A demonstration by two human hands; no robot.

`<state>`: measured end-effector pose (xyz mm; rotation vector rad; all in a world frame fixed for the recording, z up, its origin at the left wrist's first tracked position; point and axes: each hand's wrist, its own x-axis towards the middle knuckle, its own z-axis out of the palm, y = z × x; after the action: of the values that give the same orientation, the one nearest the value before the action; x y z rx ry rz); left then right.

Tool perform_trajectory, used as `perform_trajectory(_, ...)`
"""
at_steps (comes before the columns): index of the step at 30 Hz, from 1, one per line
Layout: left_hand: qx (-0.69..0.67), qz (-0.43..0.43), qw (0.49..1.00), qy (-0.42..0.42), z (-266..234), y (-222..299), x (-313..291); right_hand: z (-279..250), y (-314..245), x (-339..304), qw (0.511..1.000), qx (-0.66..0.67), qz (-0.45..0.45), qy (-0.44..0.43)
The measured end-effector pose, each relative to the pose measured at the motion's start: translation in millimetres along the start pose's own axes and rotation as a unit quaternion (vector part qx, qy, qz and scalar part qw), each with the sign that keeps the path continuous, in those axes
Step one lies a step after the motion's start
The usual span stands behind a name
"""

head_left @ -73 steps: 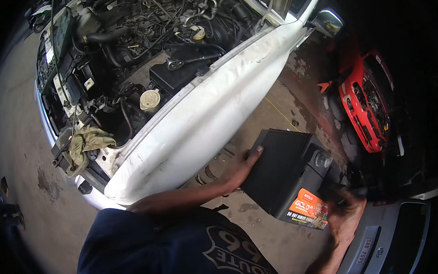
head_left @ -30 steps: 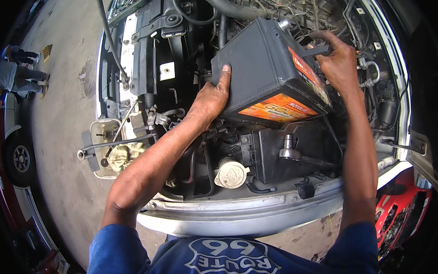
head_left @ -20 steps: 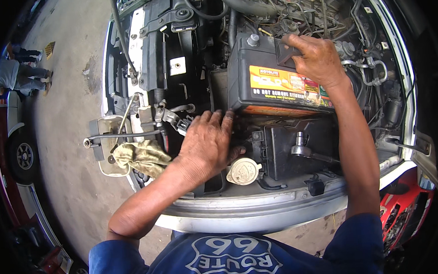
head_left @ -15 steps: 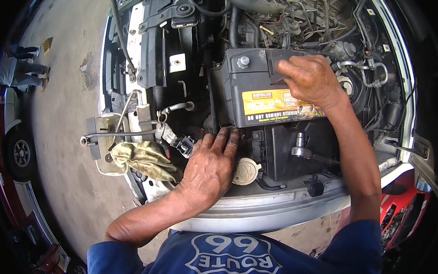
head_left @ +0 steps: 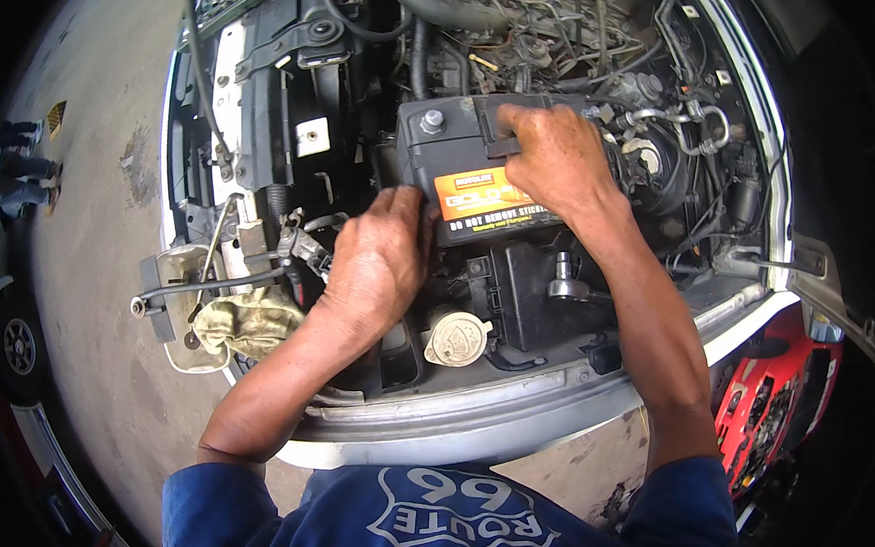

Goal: The person removes a metal tray from the engine bay, places a new car battery into the engine compartment, and secures it by tightening the hold-down bolt. They then connect the battery terminals and tighten them with a wrench.

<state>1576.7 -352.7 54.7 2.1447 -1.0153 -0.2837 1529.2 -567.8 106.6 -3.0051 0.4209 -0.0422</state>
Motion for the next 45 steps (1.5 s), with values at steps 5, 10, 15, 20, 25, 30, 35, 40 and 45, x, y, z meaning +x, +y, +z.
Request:
perform_trajectory(5,-0.048,0.044,0.998,-0.014,6,-12,13,9,9,16,0.999,-0.013,-0.004,0.029)
perform_trajectory(10,-0.046,-0.013,0.998,-0.050,8,-2,12,-6,30,-6,0.988,0.056,-0.135,-0.055)
perform_trajectory(15,-0.067,0.018,0.995,-0.071,-10,3,9,25,41,4,0.988,-0.093,-0.053,0.108)
perform_trajectory(20,-0.094,0.053,0.988,0.108,-81,-11,-49,68,41,52,0.997,-0.016,0.077,0.015)
perform_trajectory(25,-0.109,-0.041,0.955,0.272,-124,-54,-168,67,41,61,0.990,-0.012,0.119,-0.080)
perform_trajectory(30,-0.153,-0.211,0.894,0.365,-77,-80,-301,73,49,57,0.994,0.005,0.097,-0.041)
perform_trajectory(35,-0.076,-0.374,0.893,0.239,-42,-113,-388,48,15,21,0.995,0.031,0.089,-0.014)
perform_trajectory(40,-0.011,-0.361,0.923,0.134,-39,-193,-422,-12,-95,-86,0.997,0.032,-0.059,0.026)
perform_trajectory(45,0.033,-0.429,0.902,0.021,-44,-315,-496,27,-230,-203,0.977,0.167,-0.102,0.087)
